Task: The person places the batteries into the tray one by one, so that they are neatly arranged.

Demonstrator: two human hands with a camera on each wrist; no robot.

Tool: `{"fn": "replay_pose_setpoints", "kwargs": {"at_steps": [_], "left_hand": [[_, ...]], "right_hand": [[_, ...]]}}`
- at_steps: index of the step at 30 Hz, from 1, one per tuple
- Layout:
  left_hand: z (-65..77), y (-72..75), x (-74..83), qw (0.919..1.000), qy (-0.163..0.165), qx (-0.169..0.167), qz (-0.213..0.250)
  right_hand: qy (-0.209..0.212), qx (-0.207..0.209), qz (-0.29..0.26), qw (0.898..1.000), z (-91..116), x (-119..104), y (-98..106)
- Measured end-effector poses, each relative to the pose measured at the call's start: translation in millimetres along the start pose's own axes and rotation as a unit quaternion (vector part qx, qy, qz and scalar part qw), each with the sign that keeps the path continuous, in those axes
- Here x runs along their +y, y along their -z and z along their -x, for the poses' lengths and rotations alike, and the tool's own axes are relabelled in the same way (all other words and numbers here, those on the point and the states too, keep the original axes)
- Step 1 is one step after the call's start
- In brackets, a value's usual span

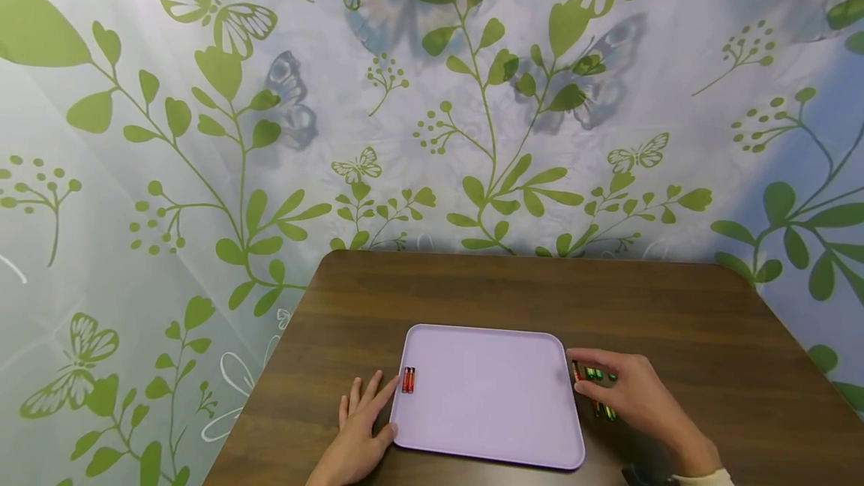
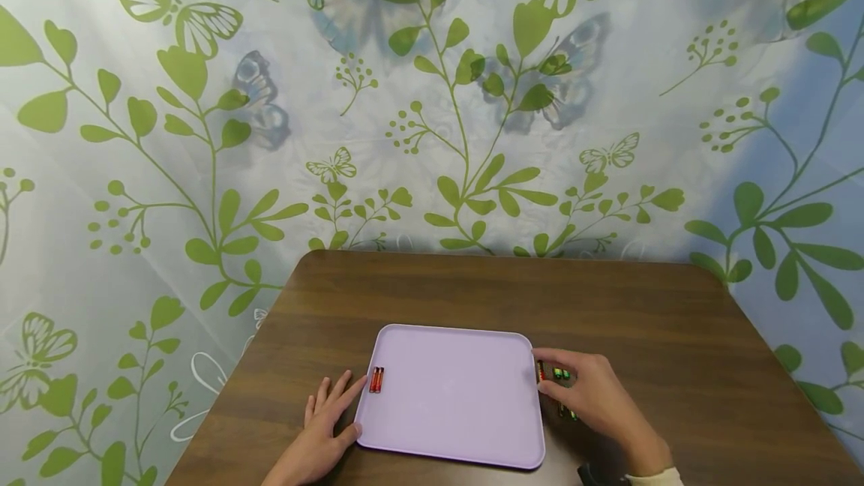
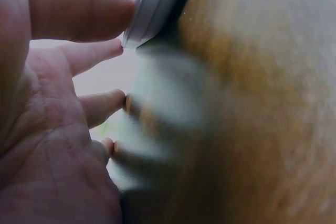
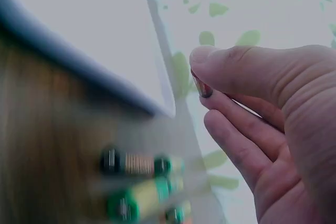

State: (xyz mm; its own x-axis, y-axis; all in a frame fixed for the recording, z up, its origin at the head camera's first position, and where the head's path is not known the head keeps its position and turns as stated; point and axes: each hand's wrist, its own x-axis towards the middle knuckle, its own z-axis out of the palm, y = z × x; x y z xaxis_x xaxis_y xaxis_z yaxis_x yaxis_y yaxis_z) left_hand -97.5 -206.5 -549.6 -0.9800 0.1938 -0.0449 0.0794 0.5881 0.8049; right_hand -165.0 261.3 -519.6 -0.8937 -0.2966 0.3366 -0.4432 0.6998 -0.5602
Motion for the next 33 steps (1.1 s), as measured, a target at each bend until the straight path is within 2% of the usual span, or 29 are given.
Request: {"fn": "replay_pose_setpoints", "kwargs": {"at_steps": [8,16,25,33], "left_hand": [[0.9,-0.4,-1.2,1.0000,0.003,0.002,-0.002],[1.6,-0.1,-1.0,1.0000,0.004,-0.001,-0.001],[1.4,0.1,-1.5,1.0000,0.000,0.000,-0.002],[0.9,0.3,-1.3,1.0000,0.000,-0.001,-0.003]], "right_hand": [[0.029,0.001,-0.031,0.999,-31.9,-26.4,-24.1],[0.032,-0.015,-0.080,0.996,-59.7,-57.0,-41.1],[0.018,-0.057,-0.144,0.988,-79.4,-82.8,-66.2],[0.038,-0.078,-0.177,0.980,-85.5,-101.3,-101.0]]}}
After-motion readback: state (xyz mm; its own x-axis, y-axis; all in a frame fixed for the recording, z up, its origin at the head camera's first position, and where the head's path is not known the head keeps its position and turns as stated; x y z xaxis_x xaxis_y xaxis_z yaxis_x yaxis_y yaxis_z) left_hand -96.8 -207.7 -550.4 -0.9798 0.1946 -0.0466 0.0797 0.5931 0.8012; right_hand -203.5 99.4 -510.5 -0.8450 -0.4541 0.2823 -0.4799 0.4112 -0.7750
